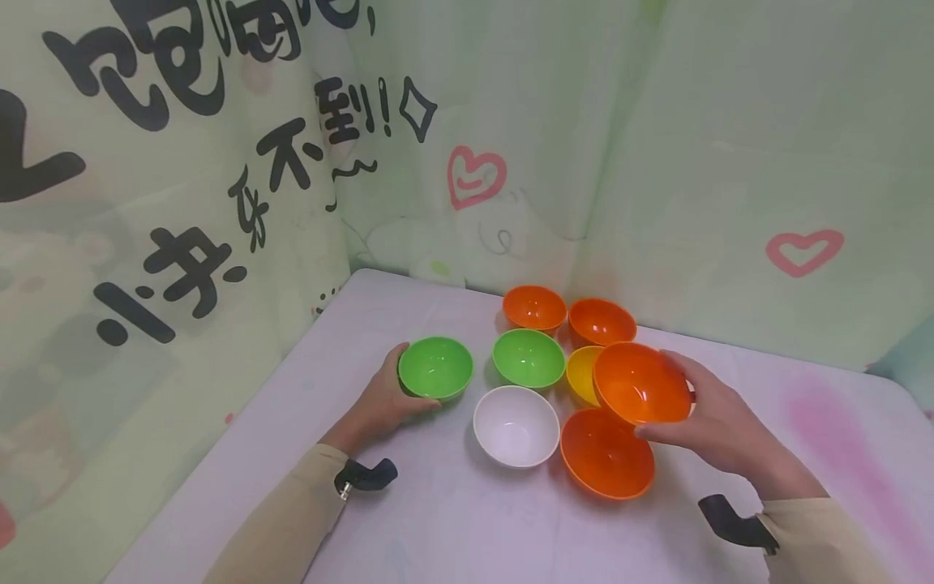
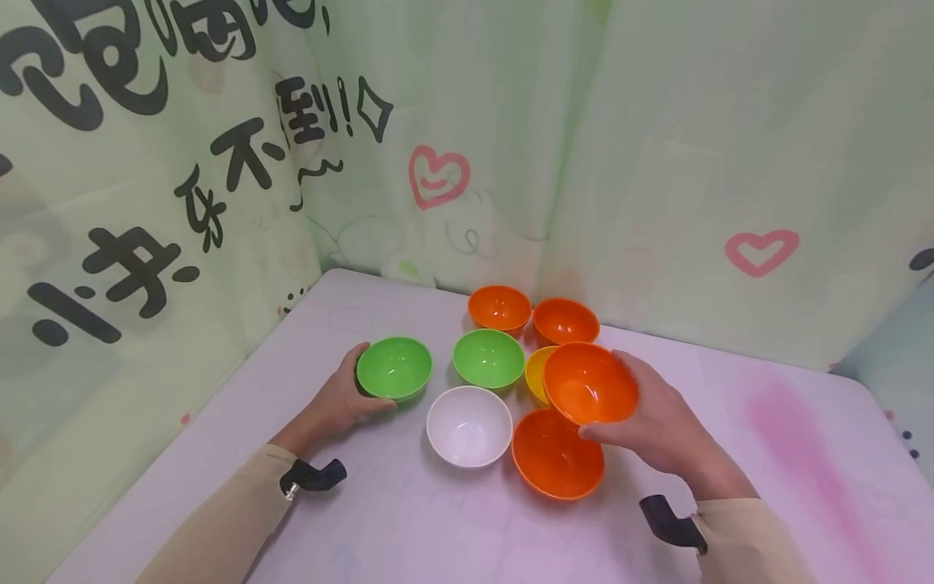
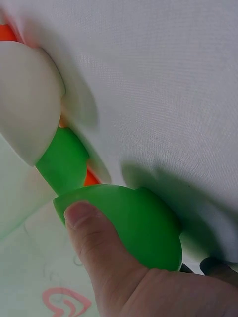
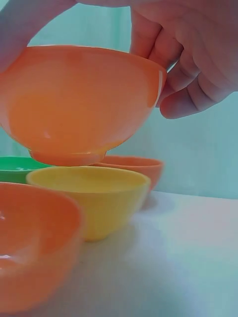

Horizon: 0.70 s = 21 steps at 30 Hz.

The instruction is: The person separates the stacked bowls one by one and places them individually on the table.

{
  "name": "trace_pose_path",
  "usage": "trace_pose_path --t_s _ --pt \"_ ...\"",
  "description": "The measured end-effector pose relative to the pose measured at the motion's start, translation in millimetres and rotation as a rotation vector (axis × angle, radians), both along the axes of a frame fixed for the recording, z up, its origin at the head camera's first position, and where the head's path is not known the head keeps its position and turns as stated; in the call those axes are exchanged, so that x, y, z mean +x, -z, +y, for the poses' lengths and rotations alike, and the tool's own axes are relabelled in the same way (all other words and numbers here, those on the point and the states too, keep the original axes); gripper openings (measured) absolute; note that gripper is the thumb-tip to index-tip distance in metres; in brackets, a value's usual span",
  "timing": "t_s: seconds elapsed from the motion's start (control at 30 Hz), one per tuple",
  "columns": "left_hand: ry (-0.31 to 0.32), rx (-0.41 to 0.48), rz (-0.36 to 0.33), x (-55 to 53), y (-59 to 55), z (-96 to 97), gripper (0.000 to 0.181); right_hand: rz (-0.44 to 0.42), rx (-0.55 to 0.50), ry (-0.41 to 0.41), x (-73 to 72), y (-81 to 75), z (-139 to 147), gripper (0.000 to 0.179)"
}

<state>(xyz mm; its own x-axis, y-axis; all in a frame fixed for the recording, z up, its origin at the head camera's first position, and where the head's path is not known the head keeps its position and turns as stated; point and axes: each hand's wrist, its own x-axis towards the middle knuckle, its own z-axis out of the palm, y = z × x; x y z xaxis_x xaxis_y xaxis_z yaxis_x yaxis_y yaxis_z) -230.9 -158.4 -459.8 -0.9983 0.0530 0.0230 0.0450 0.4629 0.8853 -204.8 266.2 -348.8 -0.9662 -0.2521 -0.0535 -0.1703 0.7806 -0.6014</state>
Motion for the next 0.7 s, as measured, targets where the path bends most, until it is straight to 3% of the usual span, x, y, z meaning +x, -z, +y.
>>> trace_pose_path --t_s 0.23,0.7 --pt "-0.001 0.003 0.002 0.7 -1.4 0.9 0.118 0.022 0.035 0.036 5.2 4.1 24 0.112" --pt "0.019 0.020 -0.007 1.6 -1.2 -2.0 0.119 -0.057 0.113 0.132 13.7 16.9 56 0.116"
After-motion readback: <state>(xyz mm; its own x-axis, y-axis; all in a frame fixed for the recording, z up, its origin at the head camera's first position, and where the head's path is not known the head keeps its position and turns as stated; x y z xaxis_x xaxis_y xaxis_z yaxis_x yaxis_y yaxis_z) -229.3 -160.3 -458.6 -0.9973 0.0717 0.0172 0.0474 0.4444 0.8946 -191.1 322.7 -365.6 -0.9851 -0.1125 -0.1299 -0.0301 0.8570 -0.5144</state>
